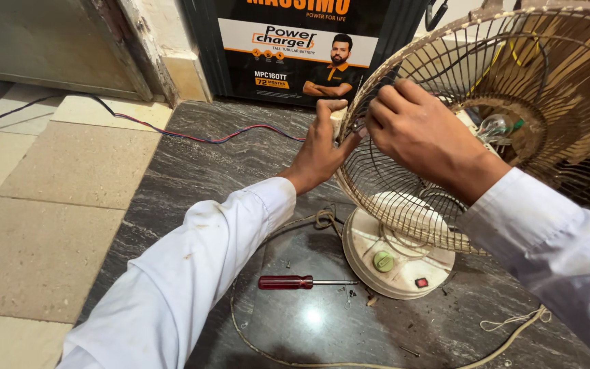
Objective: The person disassembles a standing fan by removing screws from the front grille using a wrench and screwdriver. They detach the grille, set it aside, and continue to manipulate the fan components.
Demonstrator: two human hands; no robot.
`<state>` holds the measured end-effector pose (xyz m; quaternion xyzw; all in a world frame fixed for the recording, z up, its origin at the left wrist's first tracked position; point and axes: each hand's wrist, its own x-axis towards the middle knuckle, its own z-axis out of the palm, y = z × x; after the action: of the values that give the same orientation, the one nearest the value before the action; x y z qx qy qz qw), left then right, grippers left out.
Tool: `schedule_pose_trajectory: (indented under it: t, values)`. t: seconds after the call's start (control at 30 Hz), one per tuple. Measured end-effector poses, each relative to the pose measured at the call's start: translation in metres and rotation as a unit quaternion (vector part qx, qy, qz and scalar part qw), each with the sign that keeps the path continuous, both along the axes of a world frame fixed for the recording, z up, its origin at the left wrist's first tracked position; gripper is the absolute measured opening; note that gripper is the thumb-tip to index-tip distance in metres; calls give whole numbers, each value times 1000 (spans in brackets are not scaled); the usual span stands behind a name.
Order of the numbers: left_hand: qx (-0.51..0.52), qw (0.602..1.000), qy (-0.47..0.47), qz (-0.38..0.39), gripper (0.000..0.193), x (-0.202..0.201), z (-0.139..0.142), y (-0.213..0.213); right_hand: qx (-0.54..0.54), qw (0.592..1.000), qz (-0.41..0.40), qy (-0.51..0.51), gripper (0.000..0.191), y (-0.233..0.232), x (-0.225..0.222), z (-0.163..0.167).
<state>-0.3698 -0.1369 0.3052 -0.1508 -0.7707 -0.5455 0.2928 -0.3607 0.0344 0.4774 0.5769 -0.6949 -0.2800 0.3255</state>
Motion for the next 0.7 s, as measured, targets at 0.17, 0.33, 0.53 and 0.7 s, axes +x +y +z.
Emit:
schedule_pose_trajectory:
  t: [0.17,0.33,0.53,0.7]
  values:
    - [15,1000,-6,-14,67,-1,1,0,54,998,-29,35,20,-5,3,3]
    - [6,999,-17,-30,61,-3,-2,-3,109,992,-10,65,18,-12,8,-2]
    - [-3,1000,13,-26,62,-4,-8,-4,188,980,-38,62,7,-29,21,-6]
    - [-13,999,41,-8,56,-3,-5,-2,130,990,-10,53,14,-31,15,-4]
